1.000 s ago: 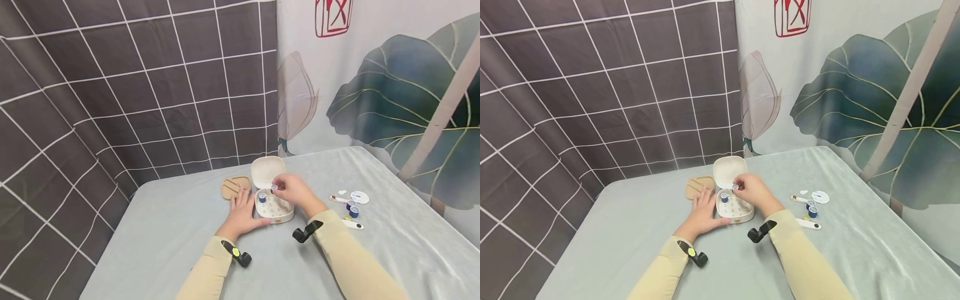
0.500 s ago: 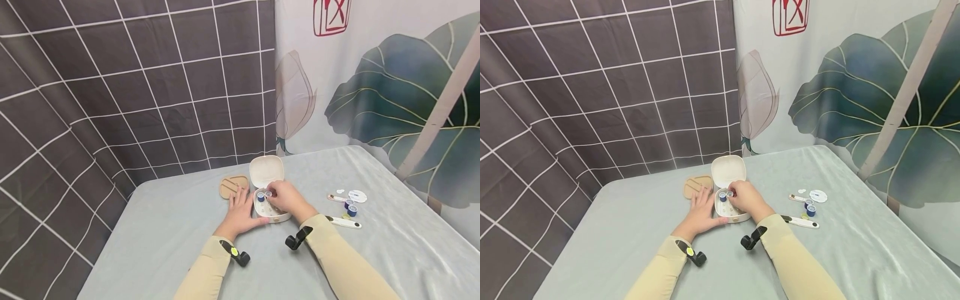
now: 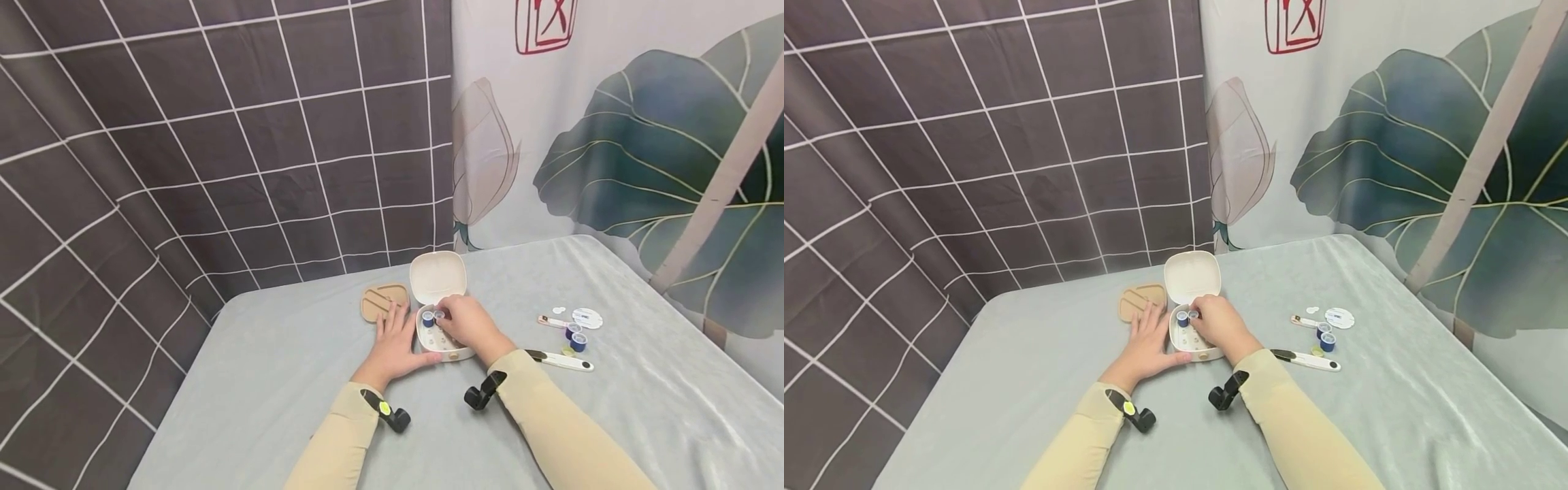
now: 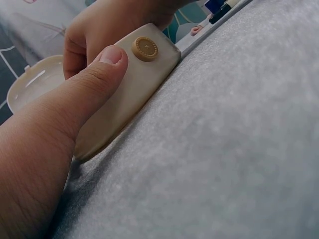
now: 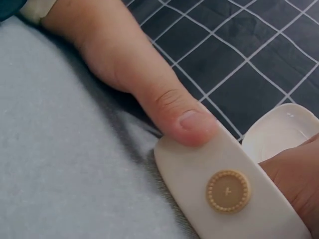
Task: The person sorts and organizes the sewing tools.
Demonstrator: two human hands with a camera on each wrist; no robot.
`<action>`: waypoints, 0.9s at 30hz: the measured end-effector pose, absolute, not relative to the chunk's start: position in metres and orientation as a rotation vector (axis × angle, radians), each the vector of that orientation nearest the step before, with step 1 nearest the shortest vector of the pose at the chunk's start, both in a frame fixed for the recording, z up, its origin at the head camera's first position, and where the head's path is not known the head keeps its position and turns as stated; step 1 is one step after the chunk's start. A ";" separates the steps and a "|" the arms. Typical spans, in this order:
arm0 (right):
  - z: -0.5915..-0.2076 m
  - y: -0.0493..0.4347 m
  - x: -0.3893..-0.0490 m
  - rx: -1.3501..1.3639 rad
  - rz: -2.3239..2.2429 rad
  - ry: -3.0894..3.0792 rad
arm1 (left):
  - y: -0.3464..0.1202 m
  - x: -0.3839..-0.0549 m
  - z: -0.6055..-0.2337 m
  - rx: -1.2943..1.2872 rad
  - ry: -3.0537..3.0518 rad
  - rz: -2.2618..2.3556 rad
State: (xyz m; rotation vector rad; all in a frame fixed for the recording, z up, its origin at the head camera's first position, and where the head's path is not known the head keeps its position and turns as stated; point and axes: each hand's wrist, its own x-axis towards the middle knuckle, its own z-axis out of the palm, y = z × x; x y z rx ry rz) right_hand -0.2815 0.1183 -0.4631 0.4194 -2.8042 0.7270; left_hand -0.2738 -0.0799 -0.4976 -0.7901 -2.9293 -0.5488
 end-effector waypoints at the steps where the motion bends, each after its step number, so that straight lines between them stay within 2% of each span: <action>1: -0.463 0.117 -0.281 0.405 0.714 -2.809 | -0.080 -0.274 -0.498 -0.790 -2.930 -0.552; 7: -0.462 0.112 -0.280 0.339 0.655 -2.827 | -0.080 -0.273 -0.497 -0.795 -2.930 -0.547; 27: -0.461 0.111 -0.280 0.356 0.629 -2.808 | -0.080 -0.270 -0.492 -0.809 -2.917 -0.556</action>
